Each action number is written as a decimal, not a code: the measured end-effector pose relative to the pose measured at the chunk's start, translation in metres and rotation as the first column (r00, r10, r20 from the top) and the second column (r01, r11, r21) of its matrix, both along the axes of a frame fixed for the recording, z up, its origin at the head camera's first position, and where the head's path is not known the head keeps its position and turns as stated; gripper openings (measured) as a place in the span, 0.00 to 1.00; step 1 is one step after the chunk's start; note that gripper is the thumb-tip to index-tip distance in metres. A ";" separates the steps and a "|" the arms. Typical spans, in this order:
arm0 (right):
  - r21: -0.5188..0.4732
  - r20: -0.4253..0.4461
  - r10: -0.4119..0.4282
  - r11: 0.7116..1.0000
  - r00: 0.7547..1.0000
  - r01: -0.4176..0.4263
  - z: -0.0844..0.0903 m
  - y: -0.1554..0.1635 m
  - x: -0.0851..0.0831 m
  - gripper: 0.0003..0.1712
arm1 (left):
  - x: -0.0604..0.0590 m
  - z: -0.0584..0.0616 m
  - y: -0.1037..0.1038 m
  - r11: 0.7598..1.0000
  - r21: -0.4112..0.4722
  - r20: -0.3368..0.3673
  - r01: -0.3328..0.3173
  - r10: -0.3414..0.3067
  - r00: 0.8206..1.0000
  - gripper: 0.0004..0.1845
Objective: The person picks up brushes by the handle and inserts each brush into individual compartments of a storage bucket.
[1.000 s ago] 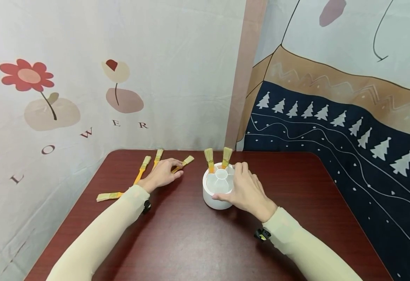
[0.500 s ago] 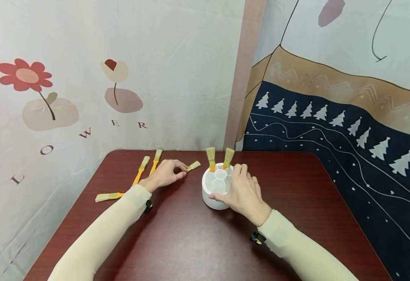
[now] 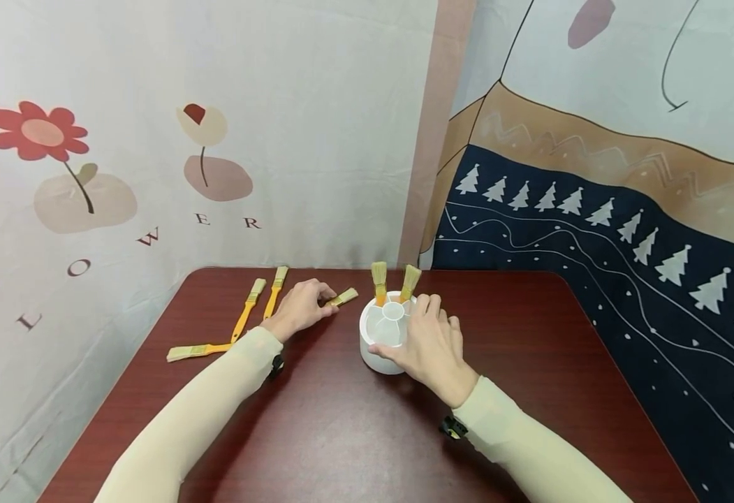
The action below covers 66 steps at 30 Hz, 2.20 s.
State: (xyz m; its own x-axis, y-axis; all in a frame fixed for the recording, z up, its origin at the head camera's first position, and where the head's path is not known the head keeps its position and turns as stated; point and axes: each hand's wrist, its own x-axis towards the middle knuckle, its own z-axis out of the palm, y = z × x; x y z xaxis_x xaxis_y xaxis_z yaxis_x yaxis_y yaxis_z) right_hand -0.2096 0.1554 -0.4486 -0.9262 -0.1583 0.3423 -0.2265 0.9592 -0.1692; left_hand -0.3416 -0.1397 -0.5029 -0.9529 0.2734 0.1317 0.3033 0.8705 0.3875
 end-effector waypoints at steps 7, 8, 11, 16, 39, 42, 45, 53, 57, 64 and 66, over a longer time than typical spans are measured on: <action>0.013 -0.001 -0.006 1.000 1.000 0.006 -0.001 -0.001 0.000 0.69 | 0.000 0.002 0.006 1.000 -0.022 0.013 -0.023 0.023 1.000 0.15; 0.013 -0.004 -0.007 1.000 1.000 0.007 -0.001 -0.001 0.000 0.70 | 0.001 0.003 0.006 1.000 -0.019 0.018 -0.025 0.026 1.000 0.15; 0.007 -0.003 -0.006 1.000 1.000 0.006 -0.001 0.000 0.001 0.72 | 0.001 0.003 0.006 1.000 -0.007 0.023 -0.027 0.027 0.999 0.14; -0.020 0.035 -0.002 1.000 0.999 0.002 -0.003 0.002 0.004 0.76 | 0.001 0.001 0.005 1.000 0.001 0.027 -0.022 0.022 0.999 0.13; -0.429 0.209 0.378 0.864 0.902 -0.263 -0.004 0.062 -0.034 0.67 | -0.001 -0.003 0.000 1.000 0.028 0.055 -0.002 0.000 0.998 0.13; -0.436 0.228 0.385 0.862 0.894 -0.260 -0.005 0.065 -0.037 0.65 | -0.001 -0.003 0.000 1.000 0.030 0.057 0.002 -0.004 0.998 0.13; -0.441 0.246 0.382 0.862 0.891 -0.248 -0.005 0.067 -0.039 0.62 | -0.001 -0.002 0.000 0.999 0.032 0.056 0.004 -0.006 0.998 0.13; -0.439 0.238 0.388 0.861 0.890 -0.258 -0.008 0.068 -0.040 0.60 | 0.000 0.000 0.001 0.999 0.043 0.060 -0.005 0.002 0.998 0.13; -0.427 0.229 0.386 0.865 0.894 -0.264 -0.009 0.068 -0.041 0.60 | 0.001 0.002 0.002 0.998 0.056 0.064 -0.013 0.009 0.998 0.12; -0.400 0.203 0.373 0.876 0.905 -0.271 -0.009 0.067 -0.040 0.59 | 0.003 0.006 0.002 0.995 0.092 0.049 -0.028 0.024 0.999 0.12; -0.396 0.201 0.368 0.878 0.908 -0.269 -0.009 0.066 -0.040 0.59 | 0.005 0.007 0.003 0.994 0.105 0.041 -0.029 0.025 0.999 0.12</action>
